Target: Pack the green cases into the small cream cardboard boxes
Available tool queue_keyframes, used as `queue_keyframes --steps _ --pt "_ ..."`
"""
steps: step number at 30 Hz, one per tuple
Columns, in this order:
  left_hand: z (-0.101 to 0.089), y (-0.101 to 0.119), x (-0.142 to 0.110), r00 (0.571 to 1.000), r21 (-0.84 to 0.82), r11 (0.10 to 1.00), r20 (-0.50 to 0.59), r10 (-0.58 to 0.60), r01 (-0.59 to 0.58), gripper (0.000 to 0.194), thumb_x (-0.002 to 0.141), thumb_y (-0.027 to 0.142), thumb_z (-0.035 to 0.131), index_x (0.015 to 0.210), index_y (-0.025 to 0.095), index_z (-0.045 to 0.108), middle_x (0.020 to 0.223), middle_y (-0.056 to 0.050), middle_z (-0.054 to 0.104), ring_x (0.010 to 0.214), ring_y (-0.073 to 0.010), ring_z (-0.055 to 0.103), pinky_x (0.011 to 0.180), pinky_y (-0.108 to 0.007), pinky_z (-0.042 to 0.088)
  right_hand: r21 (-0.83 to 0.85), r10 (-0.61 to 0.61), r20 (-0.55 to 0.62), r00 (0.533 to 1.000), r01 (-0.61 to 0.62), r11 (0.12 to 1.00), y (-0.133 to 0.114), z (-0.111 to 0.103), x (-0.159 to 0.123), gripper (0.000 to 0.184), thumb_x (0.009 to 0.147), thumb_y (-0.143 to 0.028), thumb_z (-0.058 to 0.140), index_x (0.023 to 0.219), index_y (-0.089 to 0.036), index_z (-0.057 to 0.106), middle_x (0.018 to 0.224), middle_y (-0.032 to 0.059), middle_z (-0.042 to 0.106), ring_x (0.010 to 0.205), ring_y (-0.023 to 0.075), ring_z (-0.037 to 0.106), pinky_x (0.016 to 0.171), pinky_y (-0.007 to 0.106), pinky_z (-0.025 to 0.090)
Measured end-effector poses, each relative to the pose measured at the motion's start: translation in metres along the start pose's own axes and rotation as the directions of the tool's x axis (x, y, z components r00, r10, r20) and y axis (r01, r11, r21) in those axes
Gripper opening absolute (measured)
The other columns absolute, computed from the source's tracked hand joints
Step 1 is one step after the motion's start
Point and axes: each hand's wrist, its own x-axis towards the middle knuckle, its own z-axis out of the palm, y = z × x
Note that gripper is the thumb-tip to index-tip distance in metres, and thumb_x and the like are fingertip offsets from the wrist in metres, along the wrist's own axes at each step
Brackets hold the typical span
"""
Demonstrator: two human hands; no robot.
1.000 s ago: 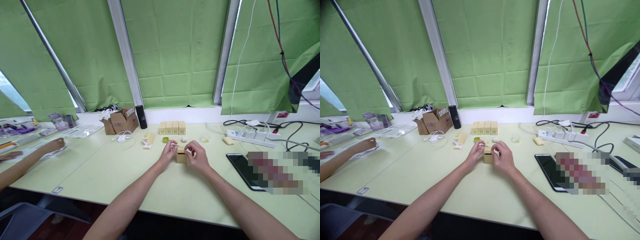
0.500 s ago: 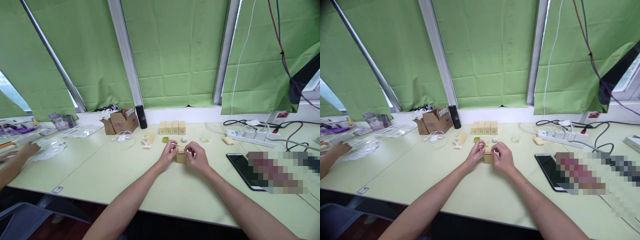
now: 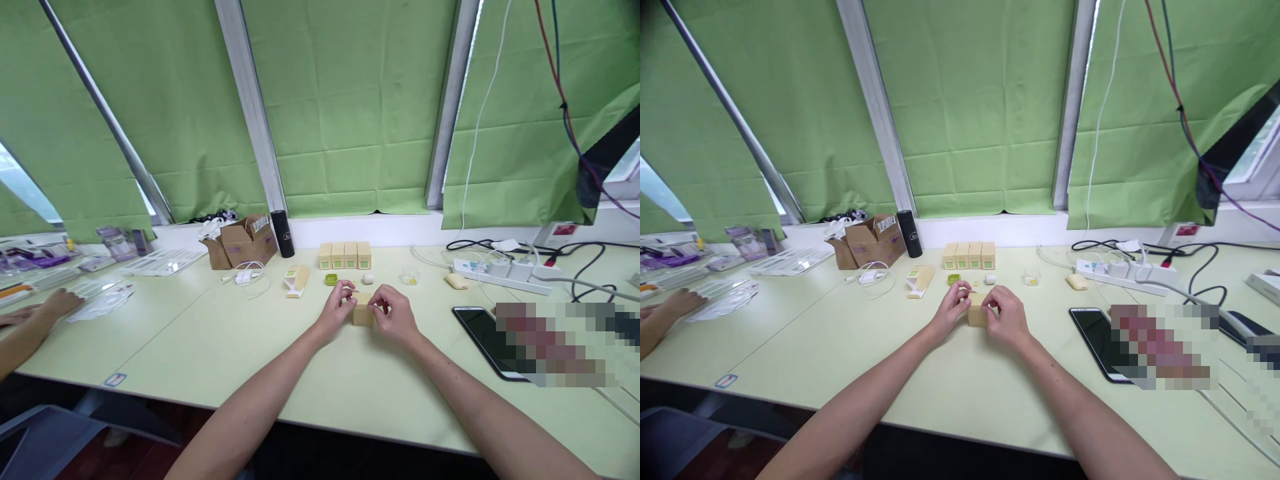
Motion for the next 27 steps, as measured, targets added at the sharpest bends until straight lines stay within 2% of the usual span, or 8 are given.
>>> queue_keyframes --steps 22,27 --pt "0.0028 0.0019 0.0002 1.0 0.093 0.995 -0.013 0.024 -0.023 0.034 0.084 0.027 0.064 0.115 0.024 0.048 0.095 -0.001 0.061 0.092 -0.0182 0.052 0.079 -0.03 0.035 -0.016 0.041 0.087 0.995 -0.04 0.999 0.0039 -0.0005 -0.0017 0.013 0.075 -0.012 0.059 0.069 -0.023 0.055 0.067 -0.0008 0.058 0.061 0.016 0.05 0.058 0.029 0.038" --pt "0.0025 0.0027 -0.001 1.0 0.092 0.996 -0.013 0.016 -0.015 0.035 0.085 0.029 0.065 0.116 0.024 0.048 0.096 -0.002 0.062 0.094 -0.0188 0.053 0.08 -0.029 0.037 -0.019 0.029 0.101 0.994 -0.027 0.999 0.0043 -0.0012 -0.0018 0.011 0.076 -0.013 0.059 0.072 -0.023 0.056 0.068 -0.001 0.058 0.061 0.0157 0.05 0.058 0.028 0.039"
